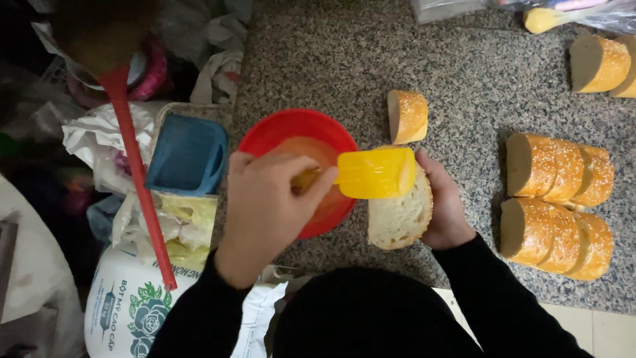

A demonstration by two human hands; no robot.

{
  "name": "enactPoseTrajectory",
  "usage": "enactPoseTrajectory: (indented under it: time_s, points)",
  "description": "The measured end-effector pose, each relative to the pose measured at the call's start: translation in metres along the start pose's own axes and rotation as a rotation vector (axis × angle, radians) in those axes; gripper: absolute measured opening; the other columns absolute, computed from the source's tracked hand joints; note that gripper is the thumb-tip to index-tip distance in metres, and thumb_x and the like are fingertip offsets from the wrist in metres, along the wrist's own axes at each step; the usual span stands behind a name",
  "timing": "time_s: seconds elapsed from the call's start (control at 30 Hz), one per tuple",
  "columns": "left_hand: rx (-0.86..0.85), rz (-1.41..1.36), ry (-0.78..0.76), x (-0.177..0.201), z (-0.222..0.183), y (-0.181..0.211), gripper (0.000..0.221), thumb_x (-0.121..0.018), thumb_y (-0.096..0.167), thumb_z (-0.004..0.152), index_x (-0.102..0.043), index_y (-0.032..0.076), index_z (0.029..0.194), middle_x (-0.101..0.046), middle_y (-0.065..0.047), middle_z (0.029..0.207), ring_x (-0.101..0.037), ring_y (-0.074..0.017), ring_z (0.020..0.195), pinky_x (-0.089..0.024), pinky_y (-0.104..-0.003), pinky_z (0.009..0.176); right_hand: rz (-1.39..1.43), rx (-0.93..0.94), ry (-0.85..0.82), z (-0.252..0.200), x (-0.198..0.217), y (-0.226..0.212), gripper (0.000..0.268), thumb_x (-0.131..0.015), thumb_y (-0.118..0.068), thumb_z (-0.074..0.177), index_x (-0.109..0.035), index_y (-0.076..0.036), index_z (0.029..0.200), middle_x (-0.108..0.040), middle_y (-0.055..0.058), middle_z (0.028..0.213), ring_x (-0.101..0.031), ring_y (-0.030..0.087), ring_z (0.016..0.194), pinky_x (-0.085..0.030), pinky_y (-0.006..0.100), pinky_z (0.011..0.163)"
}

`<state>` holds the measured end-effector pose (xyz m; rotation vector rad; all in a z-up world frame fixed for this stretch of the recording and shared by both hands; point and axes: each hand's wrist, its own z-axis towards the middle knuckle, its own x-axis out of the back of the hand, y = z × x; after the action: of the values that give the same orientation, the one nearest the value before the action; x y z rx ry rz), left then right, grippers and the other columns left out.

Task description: Coating slices of bread with a liquid mixture using a spatula in a bakery setting.

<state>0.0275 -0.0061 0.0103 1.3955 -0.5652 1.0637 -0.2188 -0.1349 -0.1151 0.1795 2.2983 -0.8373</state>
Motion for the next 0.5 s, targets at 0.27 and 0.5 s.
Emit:
enactPoseTrajectory:
  time_s: [0.27,0.5]
  points:
    - [0.082,0.066,0.023,0.008,-0.003,-0.007,0.034,-0.074,0.050,0.108,-0.084,0.024,0.089,-0.069,0.007,0.068,-0.061,-0.0181,0.059,-0.037,-0.049,0.086,0.027,-0.003,0.009,0.003,0.018,-0.008,0.069,-0.062,-0.057,0.105,-0.073,0.000,0.140,-0.082,0.025,0.124,-0.080,0.038,0.104,-0.065,0.051,0.091]
    - [0.100,0.081,0.023,0.005,-0.004,-0.026,0.036,-0.076,0.052,0.107,-0.087,0.024,0.088,-0.074,0.006,0.066,-0.061,-0.0145,0.054,-0.035,-0.051,0.089,0.113,-0.028,-0.030,-0.008,0.000,-0.020,0.072,-0.055,-0.055,0.103,-0.071,-0.003,0.150,-0.079,0.028,0.131,-0.077,0.041,0.113,-0.062,0.060,0.094]
